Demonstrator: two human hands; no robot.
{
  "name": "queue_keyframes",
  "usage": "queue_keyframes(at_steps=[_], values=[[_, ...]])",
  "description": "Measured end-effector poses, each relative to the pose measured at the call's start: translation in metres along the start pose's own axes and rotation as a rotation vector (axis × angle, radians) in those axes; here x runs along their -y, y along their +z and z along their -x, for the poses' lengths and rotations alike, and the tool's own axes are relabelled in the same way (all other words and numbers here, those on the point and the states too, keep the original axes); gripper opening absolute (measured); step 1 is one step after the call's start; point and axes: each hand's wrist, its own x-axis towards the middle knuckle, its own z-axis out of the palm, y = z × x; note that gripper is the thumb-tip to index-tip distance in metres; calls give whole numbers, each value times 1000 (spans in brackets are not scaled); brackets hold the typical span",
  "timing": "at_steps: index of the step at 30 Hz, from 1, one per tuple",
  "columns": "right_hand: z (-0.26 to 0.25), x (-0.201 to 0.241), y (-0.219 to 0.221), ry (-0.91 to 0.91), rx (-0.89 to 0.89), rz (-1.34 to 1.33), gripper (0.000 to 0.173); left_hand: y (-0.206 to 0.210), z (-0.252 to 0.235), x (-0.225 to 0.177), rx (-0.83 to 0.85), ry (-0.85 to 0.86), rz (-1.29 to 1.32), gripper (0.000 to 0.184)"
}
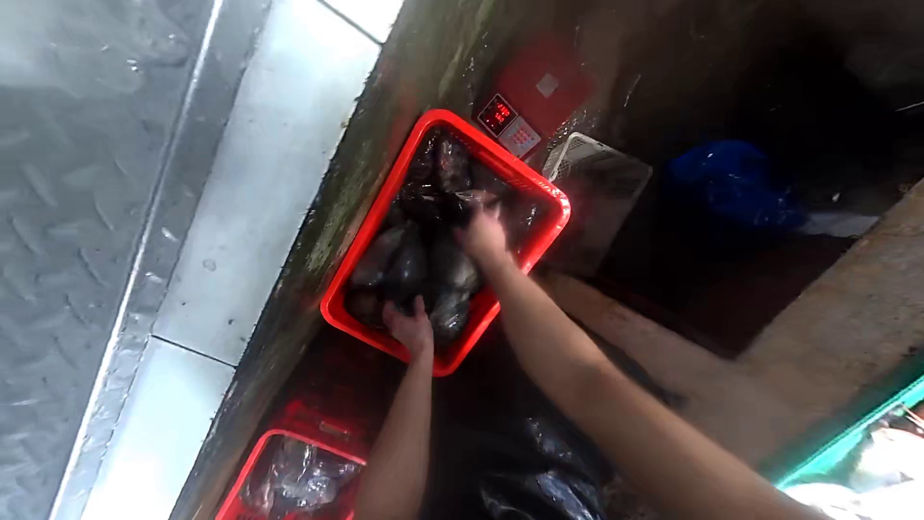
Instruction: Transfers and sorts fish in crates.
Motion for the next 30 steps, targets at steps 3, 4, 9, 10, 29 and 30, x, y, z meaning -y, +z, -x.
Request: queue_keyframes(at_steps=[3, 4, 9, 10, 29, 30], values=[[-13, 17, 5, 33, 46, 104, 75, 31, -10, 15, -212, 55, 76, 90], [-15, 18, 3, 46, 42, 104, 74, 39, -15, 18, -272, 89, 82, 92], [-36, -9, 1, -100, -54, -151, 68, 36, -39, 20, -238, 152, 78, 95], [-37, -11, -8, -177, -63, -215, 67, 34, -45, 18, -221, 184, 78, 94], [27, -322, -79, 420, -228, -919, 72, -45, 64, -54, 195, 286, -84, 60], [39, -323, -71, 454, -239, -930, 66, -41, 86, -69, 234, 356, -24, 59]])
